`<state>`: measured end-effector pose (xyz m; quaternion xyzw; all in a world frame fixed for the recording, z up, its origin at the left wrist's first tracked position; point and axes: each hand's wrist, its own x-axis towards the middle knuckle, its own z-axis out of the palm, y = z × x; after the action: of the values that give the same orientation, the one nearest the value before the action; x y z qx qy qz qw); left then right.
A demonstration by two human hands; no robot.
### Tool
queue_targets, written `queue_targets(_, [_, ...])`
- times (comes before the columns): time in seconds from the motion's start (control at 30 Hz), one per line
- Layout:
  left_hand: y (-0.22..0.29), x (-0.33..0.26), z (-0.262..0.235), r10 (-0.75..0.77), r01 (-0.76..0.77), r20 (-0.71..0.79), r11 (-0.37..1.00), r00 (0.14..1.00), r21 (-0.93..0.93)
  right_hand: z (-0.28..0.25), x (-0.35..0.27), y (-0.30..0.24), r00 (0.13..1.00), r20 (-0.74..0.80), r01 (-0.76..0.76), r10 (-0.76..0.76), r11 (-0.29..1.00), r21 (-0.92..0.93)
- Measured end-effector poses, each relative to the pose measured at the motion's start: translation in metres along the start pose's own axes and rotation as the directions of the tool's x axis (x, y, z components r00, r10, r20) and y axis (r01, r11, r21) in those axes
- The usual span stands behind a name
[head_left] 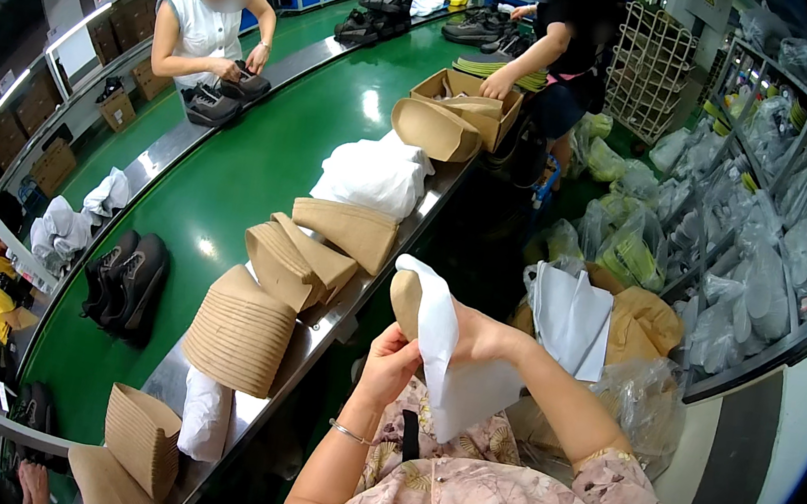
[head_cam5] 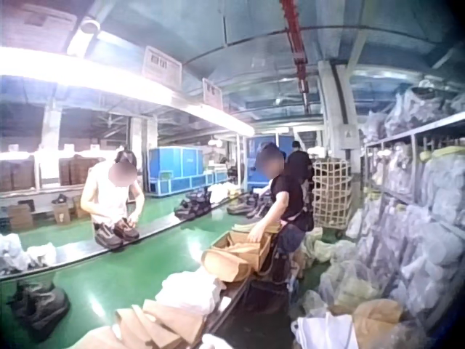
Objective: The person organizes shoe components by wrapping individual shoe inserts in white paper and placing them into a stack, then gathers another set of inserts from a plastic bag to continue the process.
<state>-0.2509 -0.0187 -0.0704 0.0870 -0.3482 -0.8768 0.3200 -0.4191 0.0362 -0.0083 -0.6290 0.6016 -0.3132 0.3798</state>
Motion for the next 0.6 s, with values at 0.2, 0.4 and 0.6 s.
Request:
queue_targets(0.2, [0.000,-0.003,-0.008,-0.033,0.036,0.040,0.997,0.999,-0.072,0.012,0.000,-0.004,0.999,-0.035,-0.019,0.021,0.999,0.048])
queue_targets(0.4, [0.022,0.006,0.006,0.424,-0.139,-0.183,0.624,0.887,0.769,0.017,-0.008,-0.022,0.891,-0.443,-0.348,-0.099,0.478,-0.806])
queue_targets(0.6, [0.031,0.035,0.036,0.692,-0.129,0.017,0.110,0.721,0.985,0.039,-0.006,-0.030,0.826,-0.496,-0.447,-0.266,0.226,-0.865])
